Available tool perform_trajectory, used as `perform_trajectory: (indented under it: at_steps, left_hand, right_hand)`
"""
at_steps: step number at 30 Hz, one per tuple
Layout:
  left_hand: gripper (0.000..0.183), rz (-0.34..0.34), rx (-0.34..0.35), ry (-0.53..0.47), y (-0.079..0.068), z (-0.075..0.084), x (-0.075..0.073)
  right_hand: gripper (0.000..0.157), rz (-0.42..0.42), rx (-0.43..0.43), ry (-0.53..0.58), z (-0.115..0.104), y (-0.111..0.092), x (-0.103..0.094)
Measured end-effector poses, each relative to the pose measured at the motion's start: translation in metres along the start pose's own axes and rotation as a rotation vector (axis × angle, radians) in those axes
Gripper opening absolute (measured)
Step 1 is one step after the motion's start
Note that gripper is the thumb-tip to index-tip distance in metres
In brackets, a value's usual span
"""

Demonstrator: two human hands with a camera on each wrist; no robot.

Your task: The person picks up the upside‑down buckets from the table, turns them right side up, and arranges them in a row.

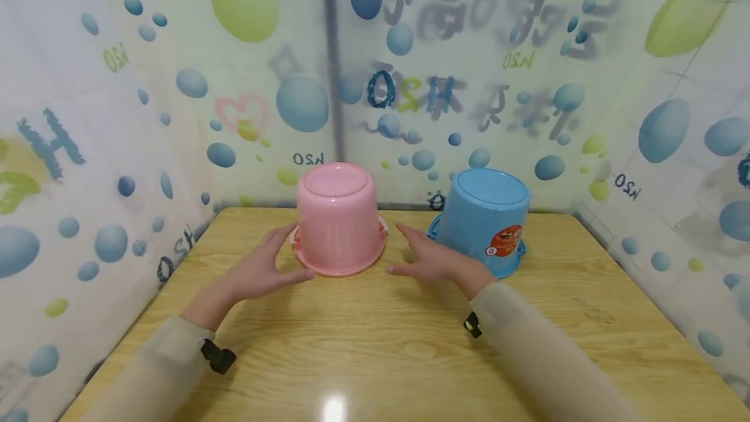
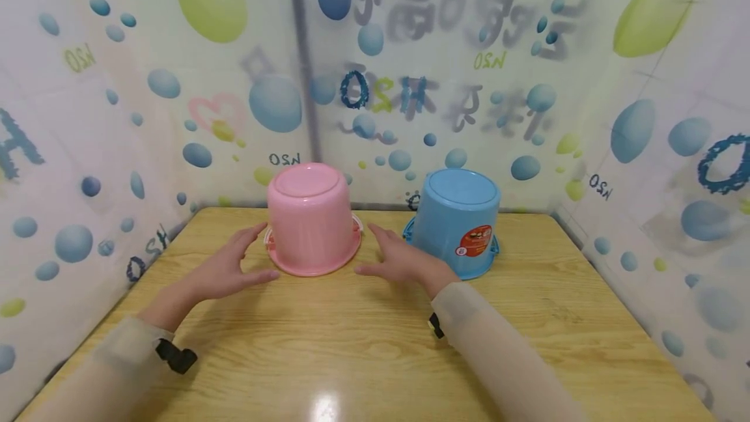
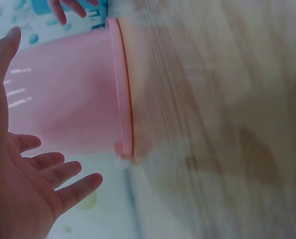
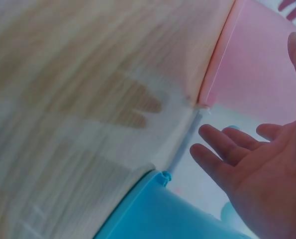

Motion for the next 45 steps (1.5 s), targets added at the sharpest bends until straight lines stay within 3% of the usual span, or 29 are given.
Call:
perform_trajectory:
  at_steps: [10, 21, 28, 34, 45]
  left_hand:
    - [0.119, -0.083, -0.128, -0.063, 0.024, -0.032, -0.005]
    - [0.132, -0.122, -0.187, -0.003, 0.044, -0.054, -0.002]
    - [0.132, -0.149, -0.178, -0.004, 0.054, -0.061, -0.002]
    - [0.125, -0.183, -0.200, -0.066, 0.059, -0.065, -0.002]
    - [0.116, -0.192, -0.206, -0.083, 0.063, -0.061, 0.001]
  right_hand:
    - [0.110, -0.013, 0.012, 0.108, -0.001, 0.033, 0.005]
    - [0.109, -0.006, 0.035, 0.165, -0.001, 0.054, 0.010]
    - [0.117, -0.039, 0.080, 0.184, -0.003, 0.063, 0.012]
    - [0.117, -0.067, 0.068, 0.212, -0.005, 0.068, 0.016]
    - [0.107, -0.048, 0.073, 0.181, -0.005, 0.070, 0.017]
Point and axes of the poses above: each hand's wrist, its own y-axis towards the middle knuckle, its own x-axis out of the palm, z = x × y, the point moved 1 cm from there along y, towards the middle knuckle, and after that the axes turned 6 degrees about -y, right-handed, at the moved point
